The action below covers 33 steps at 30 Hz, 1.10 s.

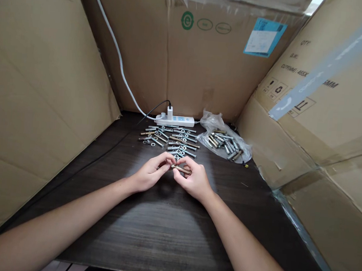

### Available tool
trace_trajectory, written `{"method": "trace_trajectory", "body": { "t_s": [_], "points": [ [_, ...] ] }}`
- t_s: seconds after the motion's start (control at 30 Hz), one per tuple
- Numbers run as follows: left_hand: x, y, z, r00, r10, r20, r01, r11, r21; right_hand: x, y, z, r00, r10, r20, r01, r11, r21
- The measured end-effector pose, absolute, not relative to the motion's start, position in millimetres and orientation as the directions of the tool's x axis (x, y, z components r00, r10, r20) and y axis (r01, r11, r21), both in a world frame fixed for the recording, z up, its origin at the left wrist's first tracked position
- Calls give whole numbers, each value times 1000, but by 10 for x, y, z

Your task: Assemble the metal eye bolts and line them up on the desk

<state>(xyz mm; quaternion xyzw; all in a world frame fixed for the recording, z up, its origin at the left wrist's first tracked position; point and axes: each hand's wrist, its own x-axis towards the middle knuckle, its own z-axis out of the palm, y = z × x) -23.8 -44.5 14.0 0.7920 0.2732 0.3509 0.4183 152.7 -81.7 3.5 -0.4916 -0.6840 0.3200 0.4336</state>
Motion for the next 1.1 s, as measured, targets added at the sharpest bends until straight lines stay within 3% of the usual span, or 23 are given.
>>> {"method": "trace_trajectory", "body": {
  "t_s": [0.17,0.5,0.67,0.8,1.1],
  "points": [
    [-232,-443,135,621,715,322,130,-498,857,1539,-818,17,-128,952,279,408,307,-860],
    [-271,-424,150,641,738,210,302,-495,815,1518,-850,74,-113,955,275,372,298,-879],
    [-260,-431,145,524,784,333,266,-522,810,1516,-847,61,-111,956,271,374,293,-880],
    [-245,-448,162,575,727,375,171,-555,814,1529,-837,22,-113,954,278,365,300,-881],
    [-261,-433,151,622,738,261,306,-535,787,1529,-836,45,-109,956,272,368,293,-883]
  ]
}}
